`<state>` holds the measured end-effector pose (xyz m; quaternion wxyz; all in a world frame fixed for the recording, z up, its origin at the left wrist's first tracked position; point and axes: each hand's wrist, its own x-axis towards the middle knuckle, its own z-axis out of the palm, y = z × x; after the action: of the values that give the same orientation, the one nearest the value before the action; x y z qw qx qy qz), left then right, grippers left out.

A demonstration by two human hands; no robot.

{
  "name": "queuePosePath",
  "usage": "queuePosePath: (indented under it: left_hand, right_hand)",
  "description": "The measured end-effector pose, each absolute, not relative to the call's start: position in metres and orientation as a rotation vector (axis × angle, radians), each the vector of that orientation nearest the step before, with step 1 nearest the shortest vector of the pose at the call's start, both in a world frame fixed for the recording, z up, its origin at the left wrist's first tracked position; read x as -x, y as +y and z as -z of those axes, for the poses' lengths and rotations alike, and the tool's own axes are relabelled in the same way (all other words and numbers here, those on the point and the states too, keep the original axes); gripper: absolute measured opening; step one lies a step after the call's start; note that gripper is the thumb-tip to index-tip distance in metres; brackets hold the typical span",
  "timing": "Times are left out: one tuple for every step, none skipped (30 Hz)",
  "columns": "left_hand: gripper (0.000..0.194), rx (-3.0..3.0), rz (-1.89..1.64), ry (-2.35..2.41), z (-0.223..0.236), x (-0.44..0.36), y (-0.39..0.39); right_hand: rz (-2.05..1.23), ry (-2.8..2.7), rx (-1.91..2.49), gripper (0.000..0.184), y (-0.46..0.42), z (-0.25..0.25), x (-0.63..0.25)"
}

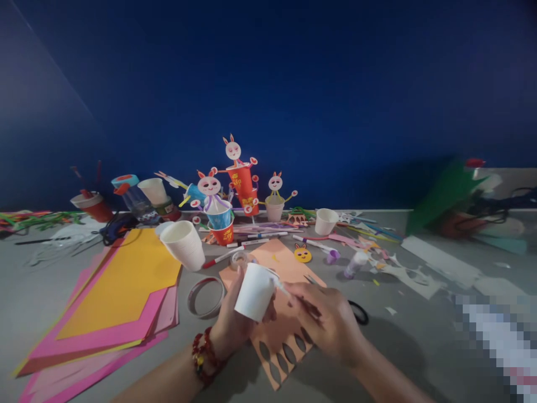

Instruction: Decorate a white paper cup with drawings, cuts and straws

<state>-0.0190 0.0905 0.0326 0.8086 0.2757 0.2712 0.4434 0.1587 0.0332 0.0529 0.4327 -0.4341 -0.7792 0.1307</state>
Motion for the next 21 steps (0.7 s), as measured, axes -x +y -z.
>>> queuePosePath:
  left_hand:
    - [0.061,-0.592,-0.95,0.583,-0.0324,0.0191,0.0904]
    - [0.06,-0.587,-0.95,0.588,-0.0322,0.0191,0.0902]
    - [0.059,-0.582,-0.947,0.588,-0.0321,0.0192,0.09]
    - [0.059,-0.579,-0.946,0.578,-0.0319,0.0192,0.0898]
    - [0.06,-0.58,-0.944,0.562,-0.0318,0.0191,0.0897]
    - [0.061,-0.586,-0.939,0.542,-0.0315,0.0191,0.0897]
    - [0.063,-0.591,-0.937,0.526,-0.0312,0.0191,0.0898]
    - [0.063,-0.593,-0.931,0.521,-0.0308,0.0193,0.09]
    - [0.064,-0.59,-0.924,0.524,-0.0304,0.0194,0.0901]
    - [0.064,-0.589,-0.919,0.53,-0.0301,0.0197,0.0903]
    - [0.064,-0.592,-0.918,0.533,-0.03,0.0199,0.0902]
    - [0.064,-0.594,-0.917,0.531,-0.03,0.02,0.09]
    - [0.064,-0.597,-0.913,0.526,-0.0302,0.02,0.0897]
    - [0.064,-0.6,-0.906,0.518,-0.0305,0.0199,0.0891]
    - [0.064,-0.607,-0.9,0.51,-0.0307,0.0198,0.0885]
    - [0.063,-0.616,-0.893,0.505,-0.0308,0.0196,0.0879]
    - [0.061,-0.631,-0.89,0.5,-0.0307,0.0194,0.0874]
    - [0.059,-0.651,-0.898,0.493,-0.0304,0.0192,0.0869]
    - [0.058,-0.674,-0.91,0.487,-0.03,0.019,0.0866]
    - [0.058,-0.693,-0.92,0.483,-0.0295,0.0189,0.0865]
    - [0.057,-0.703,-0.927,0.485,-0.0292,0.0188,0.0866]
  right_hand:
    - [-0.328,-1.982,1.043,0.024,0.0331,-0.0527,-0.1587]
    - [-0.325,-2.017,1.01,0.024,0.0329,-0.0524,-0.1586]
    - [-0.32,-2.033,0.998,0.025,0.0328,-0.0522,-0.1587]
    - [-0.315,-2.021,1.015,0.025,0.0329,-0.0519,-0.159]
    - [-0.315,-1.979,1.065,0.024,0.033,-0.0516,-0.1595]
    - [-0.315,-1.934,1.111,0.024,0.0332,-0.0514,-0.16]
    - [-0.322,-1.903,1.142,0.024,0.0334,-0.0511,-0.1603]
    - [-0.328,-1.898,1.143,0.023,0.0335,-0.051,-0.1604]
    - [-0.344,-1.925,1.111,0.023,0.0334,-0.0509,-0.1602]
    - [-0.352,-1.949,1.078,0.023,0.0333,-0.0509,-0.1598]
    - [-0.354,-1.965,1.053,0.023,0.0332,-0.0512,-0.1594]
    - [-0.35,-1.964,1.048,0.023,0.0331,-0.0516,-0.1591]
    - [-0.338,-1.948,1.061,0.023,0.0331,-0.0522,-0.1591]
    - [-0.322,-1.922,1.082,0.022,0.0332,-0.053,-0.1592]
    - [-0.312,-1.898,1.1,0.022,0.0332,-0.0539,-0.1594]
    - [-0.308,-1.884,1.108,0.021,0.0331,-0.0549,-0.1596]
    - [-0.307,-1.877,1.105,0.021,0.0329,-0.0558,-0.1597]
    - [-0.31,-1.873,1.101,0.021,0.0328,-0.0565,-0.1598]
    - [-0.314,-1.868,1.099,0.021,0.0327,-0.0569,-0.16]
    - [-0.321,-1.866,1.104,0.021,0.0328,-0.0569,-0.1603]
    - [-0.327,-1.867,1.111,0.021,0.0331,-0.0565,-0.1609]
